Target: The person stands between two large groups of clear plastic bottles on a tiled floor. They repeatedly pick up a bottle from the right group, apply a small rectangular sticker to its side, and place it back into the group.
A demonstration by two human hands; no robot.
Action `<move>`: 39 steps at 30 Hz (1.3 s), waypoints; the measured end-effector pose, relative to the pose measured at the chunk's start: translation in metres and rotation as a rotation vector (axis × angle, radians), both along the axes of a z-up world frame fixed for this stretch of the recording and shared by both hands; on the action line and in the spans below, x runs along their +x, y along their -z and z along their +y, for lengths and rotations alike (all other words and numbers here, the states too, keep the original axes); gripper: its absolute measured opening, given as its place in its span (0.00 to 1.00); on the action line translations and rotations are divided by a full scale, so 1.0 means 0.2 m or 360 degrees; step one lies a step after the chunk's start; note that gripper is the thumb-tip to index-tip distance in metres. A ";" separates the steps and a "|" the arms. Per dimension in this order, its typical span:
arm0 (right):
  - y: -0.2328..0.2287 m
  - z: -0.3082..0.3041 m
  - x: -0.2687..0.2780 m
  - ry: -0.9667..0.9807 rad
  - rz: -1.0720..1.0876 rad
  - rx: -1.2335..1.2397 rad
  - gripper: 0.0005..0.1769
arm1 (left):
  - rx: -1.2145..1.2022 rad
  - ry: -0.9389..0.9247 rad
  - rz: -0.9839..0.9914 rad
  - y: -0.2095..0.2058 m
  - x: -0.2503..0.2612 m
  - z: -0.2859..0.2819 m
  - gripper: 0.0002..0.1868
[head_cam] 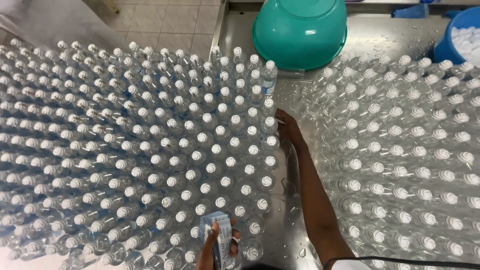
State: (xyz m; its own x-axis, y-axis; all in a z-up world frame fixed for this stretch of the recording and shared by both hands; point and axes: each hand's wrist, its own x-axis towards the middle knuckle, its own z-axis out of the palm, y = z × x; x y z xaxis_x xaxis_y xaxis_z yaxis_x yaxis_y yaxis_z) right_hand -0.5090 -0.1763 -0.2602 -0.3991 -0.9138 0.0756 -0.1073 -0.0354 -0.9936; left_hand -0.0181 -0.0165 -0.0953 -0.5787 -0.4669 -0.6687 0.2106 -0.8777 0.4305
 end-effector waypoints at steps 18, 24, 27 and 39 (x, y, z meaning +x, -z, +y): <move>-0.46 0.11 -0.55 0.0993 0.1659 0.1060 0.31 | 0.0281 -0.0398 0.0318 0.14 0.25 0.15 0.39; -0.72 0.41 -0.07 0.0696 0.1388 0.1081 0.35 | 0.0179 -0.0234 0.0567 -0.08 0.31 0.17 0.38; -0.84 0.60 0.25 0.0567 0.1283 0.1127 0.34 | 0.0135 -0.0170 0.0567 -0.19 0.35 0.20 0.38; -1.12 1.11 1.02 0.0410 0.1178 0.1495 0.43 | -0.0153 0.0176 0.0496 -0.49 0.43 0.18 0.37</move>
